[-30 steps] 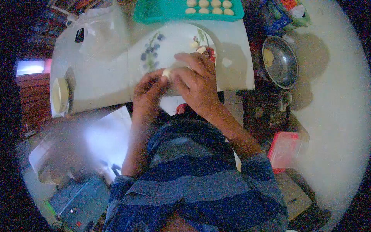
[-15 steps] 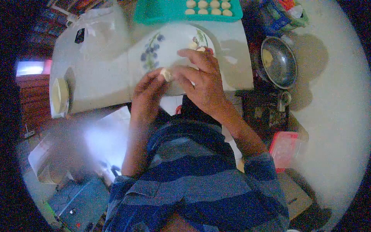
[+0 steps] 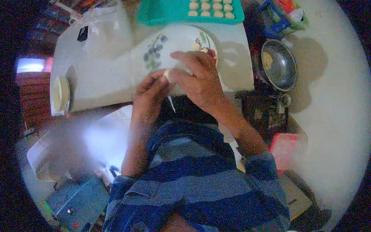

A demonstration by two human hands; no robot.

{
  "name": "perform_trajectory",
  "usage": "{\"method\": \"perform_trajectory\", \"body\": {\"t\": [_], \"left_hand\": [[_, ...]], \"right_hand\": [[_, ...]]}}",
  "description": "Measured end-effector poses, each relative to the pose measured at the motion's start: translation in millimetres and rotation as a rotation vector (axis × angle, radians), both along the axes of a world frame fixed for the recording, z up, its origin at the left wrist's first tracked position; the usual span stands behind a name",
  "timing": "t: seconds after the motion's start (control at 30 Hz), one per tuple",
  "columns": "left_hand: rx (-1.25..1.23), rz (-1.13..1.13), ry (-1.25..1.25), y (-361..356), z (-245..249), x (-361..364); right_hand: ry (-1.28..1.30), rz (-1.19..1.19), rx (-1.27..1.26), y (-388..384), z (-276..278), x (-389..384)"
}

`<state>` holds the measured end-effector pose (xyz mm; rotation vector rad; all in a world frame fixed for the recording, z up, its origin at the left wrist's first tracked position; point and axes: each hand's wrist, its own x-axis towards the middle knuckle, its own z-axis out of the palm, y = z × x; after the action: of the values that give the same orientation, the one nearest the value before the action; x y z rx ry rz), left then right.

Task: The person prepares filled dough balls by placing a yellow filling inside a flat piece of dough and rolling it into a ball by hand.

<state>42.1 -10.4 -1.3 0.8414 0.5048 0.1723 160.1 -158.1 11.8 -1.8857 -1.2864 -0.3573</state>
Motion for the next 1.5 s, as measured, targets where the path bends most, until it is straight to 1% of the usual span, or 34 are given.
{"method": "perform_trajectory", "body": {"t": [0.07,0.13,0.2,0.27,0.37,0.5,0.57,0.6,0.67,0.73,0.8,0.87,0.93,1.07,1.13,1.17,1.2,1.23,1.27,1.3,1.37,1.4,1.47,1.5], "left_hand": [[-0.015,-0.003,-0.001,0.1,1.2,-1.4],[-0.128,0.022,-0.026,0.7,-0.4,-2.6],[-0.132,0.016,-0.038,2.5,0.3,-4.0],[-0.138,0.008,-0.048,3.0,0.4,-3.9],[-0.137,0.000,-0.031,1.6,1.5,-4.1],[-0.148,-0.028,-0.029,-0.7,1.1,-4.2],[-0.167,-0.041,-0.037,-0.4,1.7,-4.7],[-0.199,-0.049,-0.078,-0.4,4.7,-5.5],[-0.233,-0.055,-0.117,-1.0,2.8,-5.5],[-0.027,-0.039,-0.011,-1.3,-5.0,-3.2],[0.020,-0.034,0.001,-3.4,-6.4,-2.5],[0.070,-0.032,0.011,-4.2,-5.5,-2.3],[0.161,-0.053,0.025,-4.7,-4.6,-2.6],[0.174,-0.065,0.031,1.3,-3.8,-6.2],[-0.198,-0.093,-0.108,7.7,-2.1,-8.3],[-0.197,-0.094,-0.108,6.7,-2.4,-7.9],[-0.118,-0.074,-0.047,4.9,-2.9,-7.2],[-0.039,-0.054,0.015,3.7,-3.1,-6.7],[-0.040,-0.053,0.016,3.1,-2.2,-6.9],[-0.048,-0.047,0.022,2.5,-1.0,-7.5],[-0.057,-0.042,0.026,2.2,-1.4,-7.4],[-0.046,-0.037,0.036,1.5,-3.3,-7.1],[-0.036,-0.033,0.045,0.1,-4.0,-6.1],[-0.036,-0.041,0.021,-1.2,-3.0,-5.9]], "right_hand": [[-0.197,-0.012,-0.060,1.5,2.3,1.7],[-0.192,0.010,-0.057,0.0,3.3,-0.5],[-0.188,0.029,-0.056,-1.8,2.3,-4.2],[-0.084,0.035,-0.023,-2.8,-2.1,-6.3],[-0.070,0.053,0.030,-2.5,-5.0,-4.0],[-0.043,0.076,0.037,-4.5,-6.1,-5.3],[0.316,0.041,-0.084,-5.7,6.9,-11.4],[0.318,0.040,-0.084,-6.1,3.1,-10.2],[0.207,0.101,-0.121,-6.1,-8.6,-5.2],[0.193,0.119,-0.164,-5.7,-9.9,-4.8],[0.176,0.140,-0.205,-4.6,-8.3,-7.6],[0.272,0.179,-0.104,-2.6,-3.6,-13.1],[0.284,0.189,-0.126,-3.5,-8.5,-11.4],[0.295,0.182,-0.128,-2.6,-9.5,-10.0],[0.303,0.138,-0.137,-3.8,-14.7,-9.0],[0.314,0.096,-0.147,-4.5,-16.9,-9.1],[0.314,0.096,-0.146,-5.3,-15.8,-9.6],[0.287,0.102,-0.099,-6.4,-13.4,-10.4],[0.260,0.109,-0.052,-7.7,-11.8,-11.0],[0.261,0.110,-0.053,-10.3,-11.6,-10.7],[0.111,0.099,-0.071,-16.1,-11.6,-9.4],[0.109,0.098,-0.073,-17.0,-13.0,-10.0],[-0.018,0.050,-0.098,-18.2,-16.5,-11.2],[-0.019,0.049,-0.098,-18.4,-16.4,-11.4]]}}
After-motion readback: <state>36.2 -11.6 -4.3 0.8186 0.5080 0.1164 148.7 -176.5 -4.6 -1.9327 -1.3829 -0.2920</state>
